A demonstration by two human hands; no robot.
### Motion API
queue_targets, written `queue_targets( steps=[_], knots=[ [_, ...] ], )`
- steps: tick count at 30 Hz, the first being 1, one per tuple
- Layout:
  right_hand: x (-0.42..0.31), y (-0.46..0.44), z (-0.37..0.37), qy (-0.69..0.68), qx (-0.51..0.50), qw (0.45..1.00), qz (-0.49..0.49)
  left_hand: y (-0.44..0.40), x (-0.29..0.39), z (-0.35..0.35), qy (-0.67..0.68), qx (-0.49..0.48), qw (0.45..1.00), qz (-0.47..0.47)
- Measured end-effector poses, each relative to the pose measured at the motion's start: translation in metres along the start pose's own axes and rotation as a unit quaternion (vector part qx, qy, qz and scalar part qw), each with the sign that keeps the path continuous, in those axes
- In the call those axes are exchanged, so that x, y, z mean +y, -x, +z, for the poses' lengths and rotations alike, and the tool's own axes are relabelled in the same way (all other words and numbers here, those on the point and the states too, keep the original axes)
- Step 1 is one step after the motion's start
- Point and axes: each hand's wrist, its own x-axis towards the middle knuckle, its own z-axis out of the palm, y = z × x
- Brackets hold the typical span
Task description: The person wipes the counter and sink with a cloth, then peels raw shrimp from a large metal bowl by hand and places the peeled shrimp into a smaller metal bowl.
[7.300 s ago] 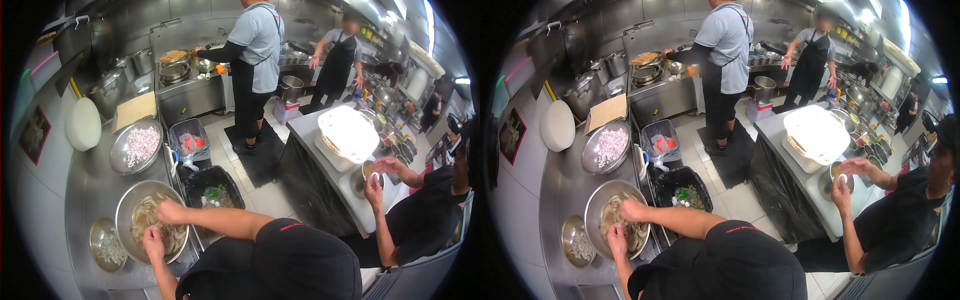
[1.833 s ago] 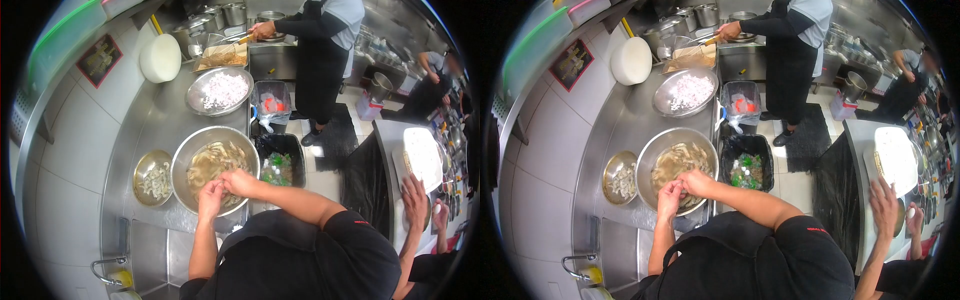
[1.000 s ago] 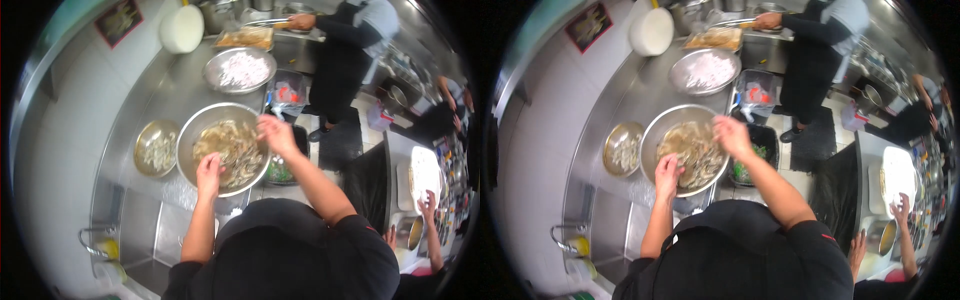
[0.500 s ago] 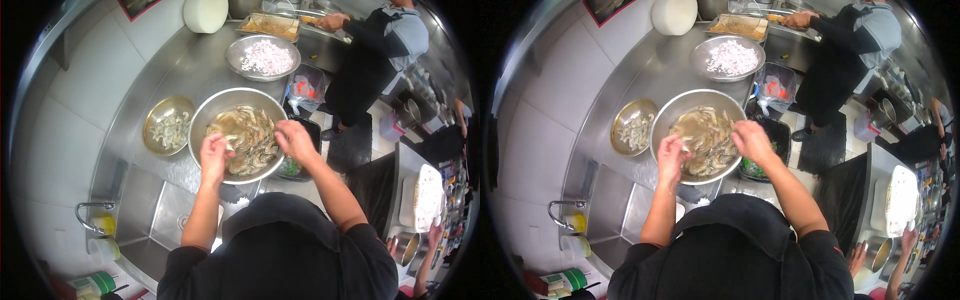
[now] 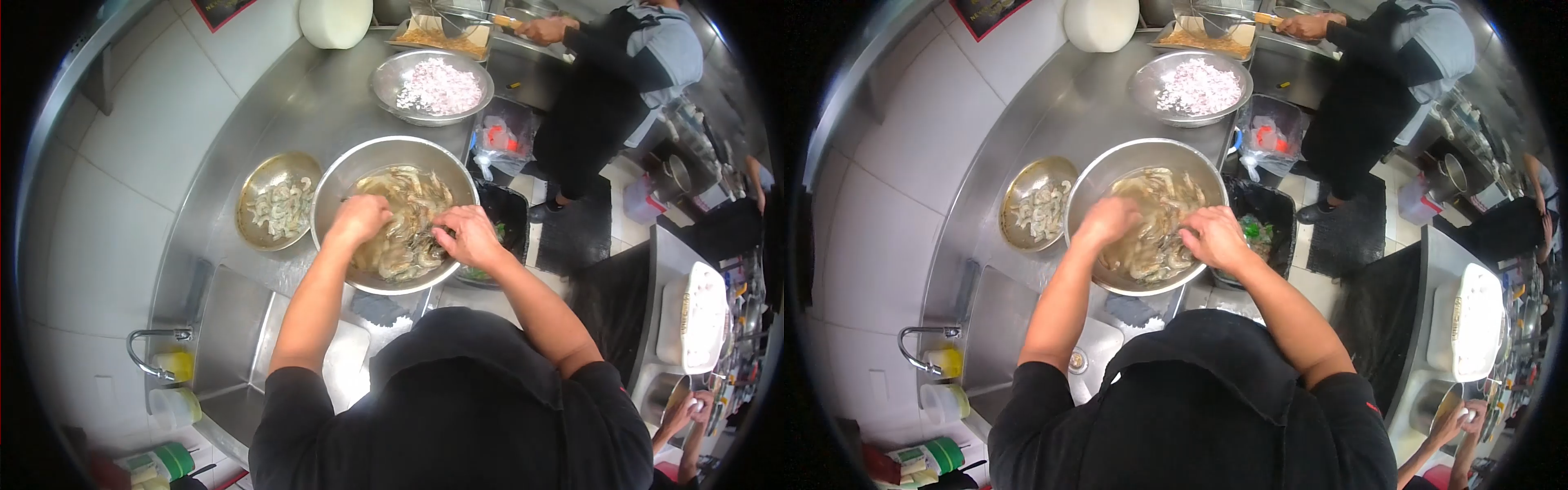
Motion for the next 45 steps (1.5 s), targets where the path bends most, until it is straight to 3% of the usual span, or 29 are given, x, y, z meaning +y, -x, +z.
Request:
queue_targets(
  steps=[3,6,8,11,12,17,20,24,27,30,34,36,39,43,44,45],
  knots=[
    [-0.003,-0.002,-0.003,0.014,-0.004,1.0,-0.008,-0.024,0.012,0.021,-0.022,-0.051,0.998,-0.011],
    [0.004,-0.003,0.002,0.012,-0.004,1.0,-0.028,-0.032,0.007,0.039,-0.078,-0.069,0.994,0.042],
    [0.004,-0.002,0.0,-0.004,0.009,1.0,-0.026,-0.026,0.017,0.029,-0.095,-0.117,0.988,0.014],
    [-0.003,-0.004,-0.001,0.053,-0.079,0.993,0.074,-0.008,0.011,0.023,0.0,0.035,0.996,0.078],
    [-0.017,-0.008,-0.011,0.06,-0.099,0.988,0.1,0.004,0.022,0.013,0.088,0.059,0.992,0.071],
    [-0.015,-0.019,0.014,-0.114,-0.017,0.992,0.048,0.027,0.034,0.028,0.362,0.111,0.923,0.068],
    [-0.018,-0.023,0.011,-0.106,-0.117,0.984,0.076,0.03,0.025,0.051,0.376,0.155,0.91,0.077],
    [-0.023,-0.02,0.016,-0.011,-0.087,0.995,0.038,0.043,0.041,0.046,0.302,0.143,0.941,0.044],
    [-0.026,-0.021,0.02,0.045,-0.061,0.997,0.015,0.041,0.041,0.046,0.343,0.141,0.929,0.017],
    [-0.03,-0.026,0.014,0.089,-0.044,0.995,0.001,0.042,0.045,0.041,0.392,0.138,0.909,0.034],
    [-0.038,-0.031,-0.013,0.074,0.012,0.997,-0.023,0.051,0.064,0.016,0.341,0.194,0.917,0.065],
    [-0.036,-0.035,-0.025,0.045,0.021,0.999,0.008,0.054,0.072,0.007,0.325,0.229,0.913,0.089],
    [-0.025,-0.034,-0.045,-0.012,0.075,0.995,0.071,0.044,0.055,0.01,0.453,0.285,0.839,0.1],
    [0.004,-0.013,-0.082,-0.075,0.176,0.971,0.145,0.059,0.04,-0.021,0.529,0.309,0.788,0.064],
    [0.025,-0.01,-0.081,-0.033,0.144,0.973,0.178,0.06,0.034,-0.024,0.529,0.292,0.795,0.048],
    [0.035,0.002,-0.081,0.096,0.118,0.971,0.182,0.06,0.028,-0.026,0.528,0.275,0.803,0.032]
  ],
)
